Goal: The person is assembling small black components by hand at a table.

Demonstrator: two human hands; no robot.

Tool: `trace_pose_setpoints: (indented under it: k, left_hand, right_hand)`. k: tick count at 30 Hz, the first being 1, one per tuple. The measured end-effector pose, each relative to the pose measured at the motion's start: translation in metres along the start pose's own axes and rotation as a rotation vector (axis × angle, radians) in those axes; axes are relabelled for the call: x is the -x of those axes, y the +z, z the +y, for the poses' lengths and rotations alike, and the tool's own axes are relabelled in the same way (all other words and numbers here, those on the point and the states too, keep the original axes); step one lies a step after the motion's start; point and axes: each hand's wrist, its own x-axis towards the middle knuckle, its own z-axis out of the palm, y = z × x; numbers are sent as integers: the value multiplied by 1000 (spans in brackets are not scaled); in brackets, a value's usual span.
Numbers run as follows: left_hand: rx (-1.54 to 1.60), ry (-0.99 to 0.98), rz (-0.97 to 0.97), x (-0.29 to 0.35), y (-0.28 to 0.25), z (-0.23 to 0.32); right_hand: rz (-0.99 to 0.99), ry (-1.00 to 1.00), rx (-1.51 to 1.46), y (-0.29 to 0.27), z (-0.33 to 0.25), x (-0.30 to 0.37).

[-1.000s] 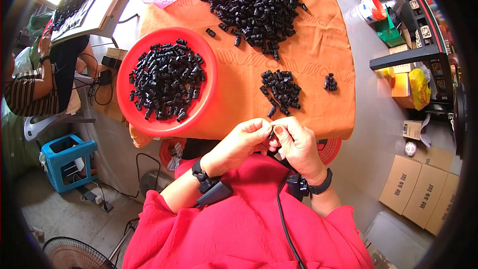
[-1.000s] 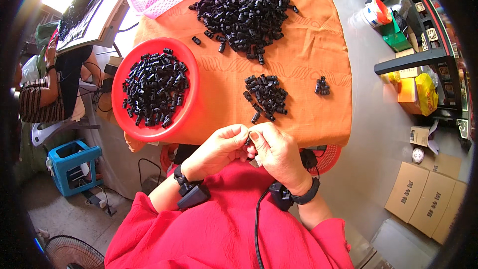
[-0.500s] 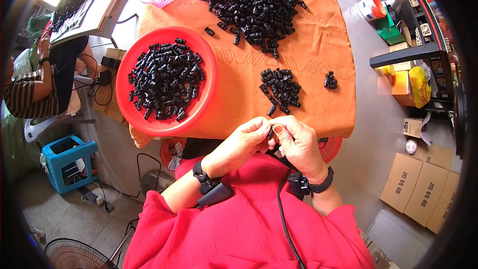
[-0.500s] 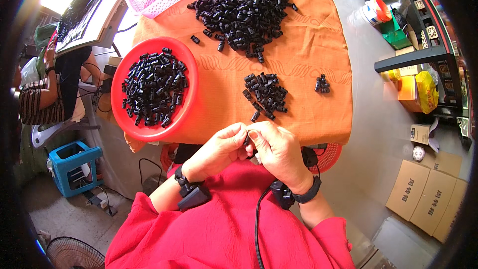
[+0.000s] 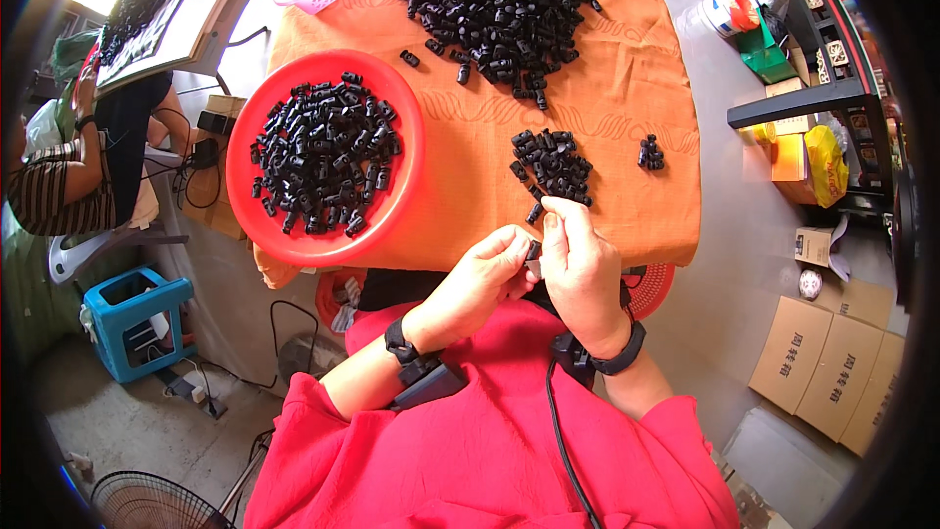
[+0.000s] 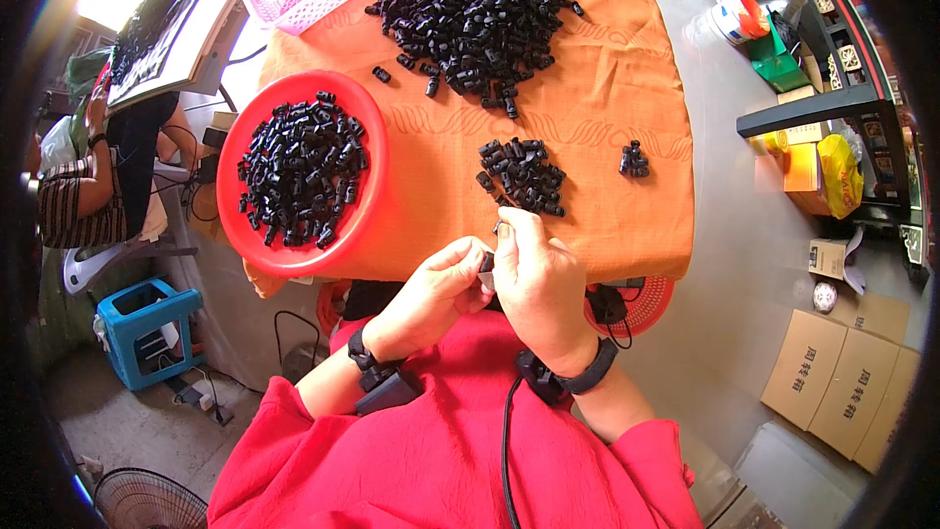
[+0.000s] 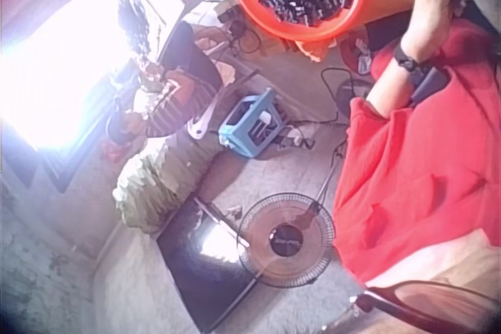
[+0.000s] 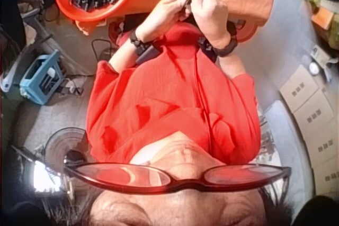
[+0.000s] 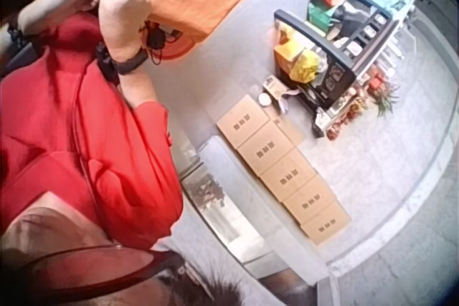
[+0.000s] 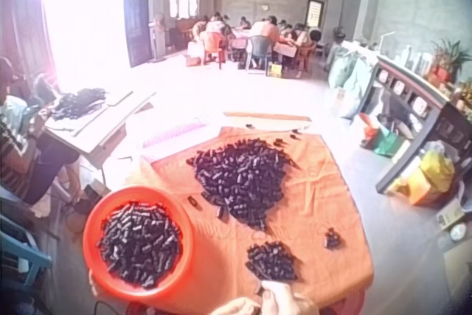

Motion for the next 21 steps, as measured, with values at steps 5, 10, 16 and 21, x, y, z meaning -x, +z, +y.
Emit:
trace_pose_setpoints:
  k: [5, 10, 16, 21]
  left_hand:
    - [-13, 60, -21, -2, -4, -5]
    - [-28, 66, -3, -2, -3, -6]
    - [-16, 96, 6, -2, -3, -9]
    - [19, 120, 14, -4, -4, -14]
  right_hand:
    - [-20, 18, 42, 3, -1, 0]
    - [-47, 51, 58, 3, 0, 2]
    - [-72, 78, 71, 3, -1, 2]
    - [-103, 105, 49, 1, -3, 1]
